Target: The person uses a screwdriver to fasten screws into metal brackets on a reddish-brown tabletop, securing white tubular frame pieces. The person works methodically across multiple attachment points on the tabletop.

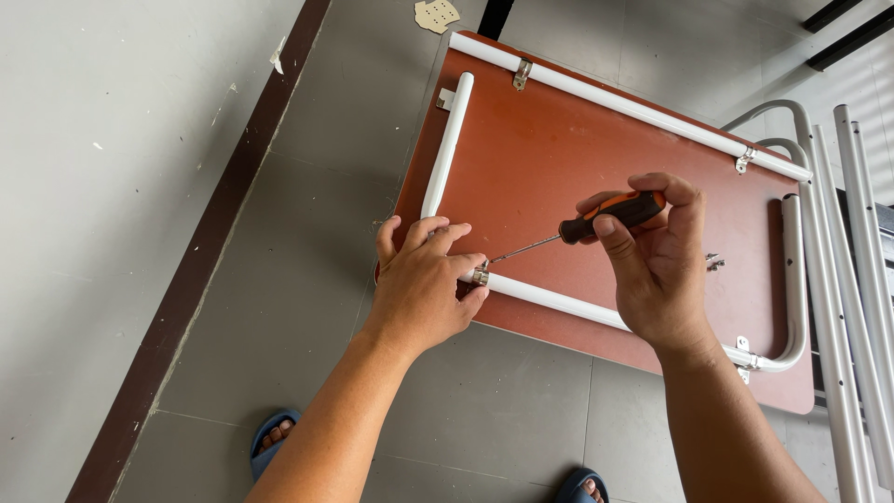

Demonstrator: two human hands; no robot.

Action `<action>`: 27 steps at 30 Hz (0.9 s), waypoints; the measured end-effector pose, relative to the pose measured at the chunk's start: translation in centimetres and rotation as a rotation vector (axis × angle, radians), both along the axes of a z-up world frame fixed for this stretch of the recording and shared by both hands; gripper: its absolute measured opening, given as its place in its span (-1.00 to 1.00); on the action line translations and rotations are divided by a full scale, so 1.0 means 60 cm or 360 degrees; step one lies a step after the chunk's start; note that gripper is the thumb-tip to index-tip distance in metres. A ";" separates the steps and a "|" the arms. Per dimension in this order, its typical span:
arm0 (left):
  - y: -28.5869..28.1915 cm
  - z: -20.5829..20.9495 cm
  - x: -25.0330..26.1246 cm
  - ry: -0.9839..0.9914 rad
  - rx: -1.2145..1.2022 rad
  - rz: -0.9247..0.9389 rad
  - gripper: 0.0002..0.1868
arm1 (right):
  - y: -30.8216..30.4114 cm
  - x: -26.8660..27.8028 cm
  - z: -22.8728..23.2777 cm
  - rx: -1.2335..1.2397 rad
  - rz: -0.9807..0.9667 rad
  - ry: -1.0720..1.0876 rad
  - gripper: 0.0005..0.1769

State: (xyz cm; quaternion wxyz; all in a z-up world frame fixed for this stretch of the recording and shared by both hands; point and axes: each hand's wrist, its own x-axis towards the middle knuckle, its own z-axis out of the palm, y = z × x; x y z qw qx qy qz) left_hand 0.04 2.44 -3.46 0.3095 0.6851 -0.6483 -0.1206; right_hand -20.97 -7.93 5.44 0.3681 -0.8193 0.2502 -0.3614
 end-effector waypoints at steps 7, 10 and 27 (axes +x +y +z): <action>0.000 -0.005 0.000 -0.0008 -0.0052 0.0006 -0.67 | 0.010 0.001 -0.018 0.0042 0.0010 -0.0032 -0.66; -0.001 -0.007 0.000 0.0005 -0.0054 0.0009 -0.68 | 0.013 -0.002 -0.019 0.0021 -0.0009 -0.0046 -0.67; -0.004 -0.009 0.002 0.0029 -0.0090 0.0015 -0.68 | 0.018 -0.006 -0.026 0.0000 -0.0094 -0.0082 -0.67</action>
